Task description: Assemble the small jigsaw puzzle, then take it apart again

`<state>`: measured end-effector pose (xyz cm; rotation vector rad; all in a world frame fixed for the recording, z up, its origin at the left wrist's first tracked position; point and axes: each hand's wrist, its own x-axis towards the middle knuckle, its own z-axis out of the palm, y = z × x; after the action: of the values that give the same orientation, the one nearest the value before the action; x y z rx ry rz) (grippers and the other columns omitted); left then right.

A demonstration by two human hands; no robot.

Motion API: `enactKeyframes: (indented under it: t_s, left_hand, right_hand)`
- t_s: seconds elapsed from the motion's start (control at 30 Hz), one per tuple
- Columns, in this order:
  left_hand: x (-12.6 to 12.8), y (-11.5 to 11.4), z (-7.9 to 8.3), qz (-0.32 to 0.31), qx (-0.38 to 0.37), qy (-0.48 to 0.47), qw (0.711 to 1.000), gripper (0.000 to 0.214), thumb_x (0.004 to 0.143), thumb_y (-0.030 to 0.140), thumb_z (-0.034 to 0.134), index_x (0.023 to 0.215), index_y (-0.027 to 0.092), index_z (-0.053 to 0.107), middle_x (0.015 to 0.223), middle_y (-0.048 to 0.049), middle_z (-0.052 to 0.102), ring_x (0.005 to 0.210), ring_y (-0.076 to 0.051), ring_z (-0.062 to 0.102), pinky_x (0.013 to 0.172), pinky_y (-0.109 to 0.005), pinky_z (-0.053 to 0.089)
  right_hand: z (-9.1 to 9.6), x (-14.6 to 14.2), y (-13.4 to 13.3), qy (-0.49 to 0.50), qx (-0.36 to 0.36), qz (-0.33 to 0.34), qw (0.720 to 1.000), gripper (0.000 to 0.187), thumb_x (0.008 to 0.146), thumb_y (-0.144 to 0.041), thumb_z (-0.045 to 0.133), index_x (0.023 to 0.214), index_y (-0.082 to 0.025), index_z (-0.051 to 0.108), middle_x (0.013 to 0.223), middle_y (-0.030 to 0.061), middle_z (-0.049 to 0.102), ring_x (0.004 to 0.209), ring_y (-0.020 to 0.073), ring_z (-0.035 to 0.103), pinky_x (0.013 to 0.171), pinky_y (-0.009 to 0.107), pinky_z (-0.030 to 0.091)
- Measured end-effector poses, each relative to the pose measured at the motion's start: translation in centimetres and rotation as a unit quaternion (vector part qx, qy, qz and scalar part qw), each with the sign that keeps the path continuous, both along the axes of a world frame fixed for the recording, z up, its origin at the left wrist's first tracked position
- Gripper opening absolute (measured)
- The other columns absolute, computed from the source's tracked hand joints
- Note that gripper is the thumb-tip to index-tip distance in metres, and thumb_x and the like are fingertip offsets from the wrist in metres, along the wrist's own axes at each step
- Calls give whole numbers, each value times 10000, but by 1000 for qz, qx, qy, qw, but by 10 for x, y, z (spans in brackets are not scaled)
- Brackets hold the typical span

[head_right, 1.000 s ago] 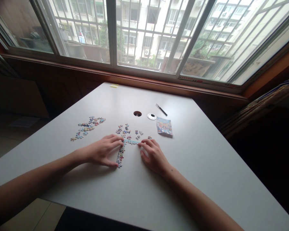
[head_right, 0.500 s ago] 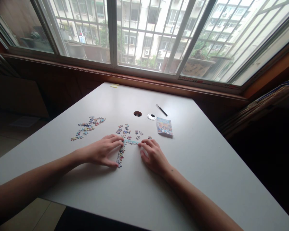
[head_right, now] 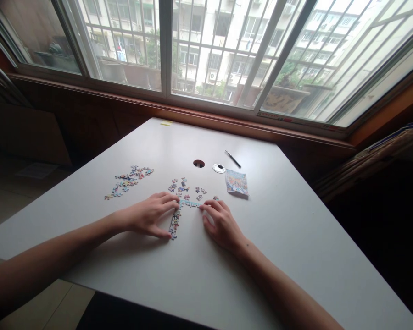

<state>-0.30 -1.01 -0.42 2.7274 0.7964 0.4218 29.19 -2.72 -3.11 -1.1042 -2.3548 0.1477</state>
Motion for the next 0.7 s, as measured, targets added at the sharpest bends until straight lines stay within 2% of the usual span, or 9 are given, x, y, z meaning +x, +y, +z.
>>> enactKeyframes:
  t_s: [0.7]
  left_hand:
    - [-3,2,-5,-3,16,-3,1000,664,733,679,696,1172,200,558,1324,-126,538,1243,-330,470,1058,-430,412]
  right_hand:
    - [-1,-4,0,6,12,-2,1000,305,915,-176,535,1193,-234,645,1157,93,634,1068,271,565,958,480,517]
